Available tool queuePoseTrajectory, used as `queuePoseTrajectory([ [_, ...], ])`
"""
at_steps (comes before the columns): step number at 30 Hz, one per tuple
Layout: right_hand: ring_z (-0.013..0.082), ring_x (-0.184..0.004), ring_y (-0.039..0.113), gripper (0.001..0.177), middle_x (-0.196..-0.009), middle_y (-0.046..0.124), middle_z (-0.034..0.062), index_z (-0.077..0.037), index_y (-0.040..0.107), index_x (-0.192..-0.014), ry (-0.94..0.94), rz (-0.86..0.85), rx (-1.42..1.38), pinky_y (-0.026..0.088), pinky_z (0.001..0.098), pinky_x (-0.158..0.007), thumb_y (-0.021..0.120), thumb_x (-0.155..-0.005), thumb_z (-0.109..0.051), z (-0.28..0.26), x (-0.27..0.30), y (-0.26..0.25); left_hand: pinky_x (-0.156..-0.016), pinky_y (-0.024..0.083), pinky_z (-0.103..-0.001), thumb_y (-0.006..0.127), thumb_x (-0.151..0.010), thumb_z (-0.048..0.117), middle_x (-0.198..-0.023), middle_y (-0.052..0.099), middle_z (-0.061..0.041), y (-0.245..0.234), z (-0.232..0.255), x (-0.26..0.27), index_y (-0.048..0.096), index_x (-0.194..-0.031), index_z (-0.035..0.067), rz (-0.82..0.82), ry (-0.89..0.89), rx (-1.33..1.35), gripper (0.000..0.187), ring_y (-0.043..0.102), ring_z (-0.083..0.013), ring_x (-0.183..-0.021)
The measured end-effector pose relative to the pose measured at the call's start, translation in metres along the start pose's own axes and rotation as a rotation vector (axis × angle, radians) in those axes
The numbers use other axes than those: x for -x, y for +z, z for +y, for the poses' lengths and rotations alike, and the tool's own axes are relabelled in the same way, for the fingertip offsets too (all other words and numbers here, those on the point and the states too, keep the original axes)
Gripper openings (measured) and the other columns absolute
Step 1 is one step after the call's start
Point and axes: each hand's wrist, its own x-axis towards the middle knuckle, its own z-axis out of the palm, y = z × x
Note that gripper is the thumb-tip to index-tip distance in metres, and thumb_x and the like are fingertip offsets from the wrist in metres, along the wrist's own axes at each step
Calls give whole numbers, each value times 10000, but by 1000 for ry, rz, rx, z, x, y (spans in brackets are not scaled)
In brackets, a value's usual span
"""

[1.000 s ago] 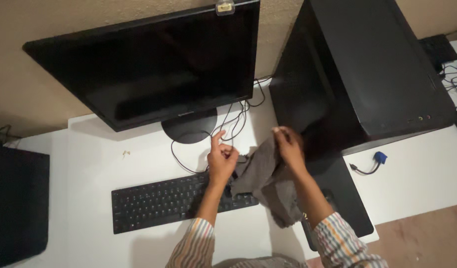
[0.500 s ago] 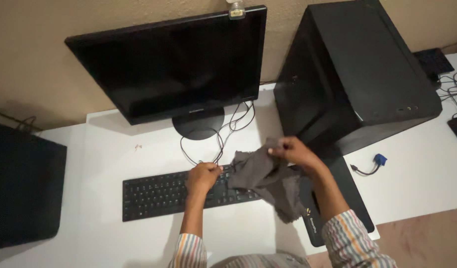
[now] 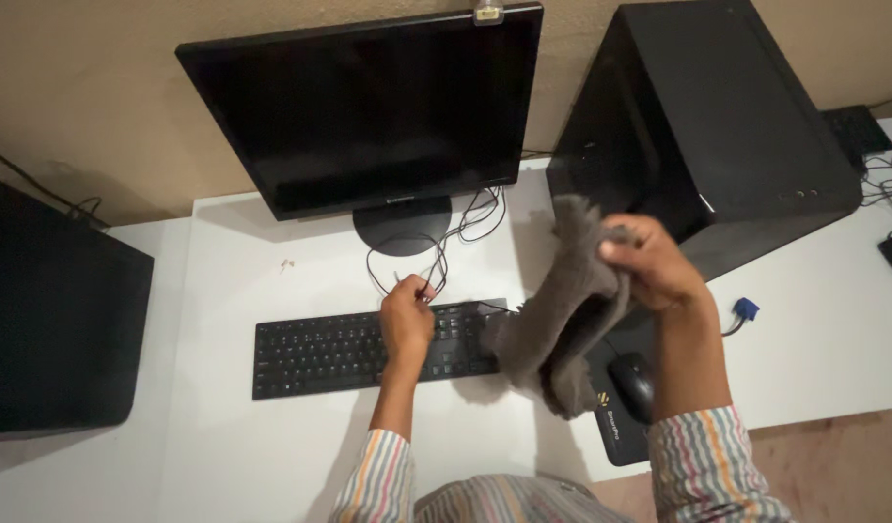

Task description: The person wipes a white desk surface with a gray cloth, cleaning around a keyboard, mouse, and monitor. They also wipe the monitor base and the computer tower, then reposition the keyboard and mouse.

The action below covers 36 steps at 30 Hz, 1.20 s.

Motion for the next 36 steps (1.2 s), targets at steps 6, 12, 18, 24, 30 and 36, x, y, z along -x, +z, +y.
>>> queuePoseTrajectory([
  [6,210,-922,720,347,-1066,689,106,-74,624,-1271,-445,136,-343,618,344,-814,773,-964,-136,-50,-1,26,-745,540,-390,573,-752,-186,-788,739,-87,3,-22,-1,664,-850,73,55,111,-70,292,692,-297,-820],
  [12,138,-1061,680,287,-1122,667,-4,-121,601,-1243,-162,318,-190,603,337,-949,697,-980,-184,-2,-36,70,-781,571,-322,460,-852,-119,-875,708,-73,15,-28,-8,554,-993,82,-169,107,369,263,741,-211,-858],
  [18,225,-873,700,506,-1037,717,88,-134,615,-1143,444,222,-432,586,410,-703,531,-868,-551,132,-46,121,-661,534,-400,478,-1088,274,-692,677,-135,28,-17,-5,607,-949,50,-396,-29,135,294,702,-283,-668],
  [24,248,-836,677,357,-964,703,117,-21,639,-1096,539,97,-351,590,416,-742,669,-1049,-374,198,-57,107,-645,532,-448,520,-1013,270,-757,700,-154,17,-14,17,642,-982,82,-426,111,32,226,719,-349,-702],
  [30,276,-611,700,549,-739,679,148,-19,646,-923,609,194,-653,606,419,-555,509,-874,-548,196,-58,96,-680,554,-459,506,-1028,258,-737,732,-125,15,-19,9,643,-926,81,-402,49,103,246,734,-338,-726],
  [36,304,-601,664,484,-791,684,200,28,637,-939,575,172,-294,541,401,-497,744,-993,-440,216,-60,88,-710,522,-515,600,-971,217,-835,714,-171,20,-12,7,670,-976,94,-377,219,-232,142,686,-413,-803],
])
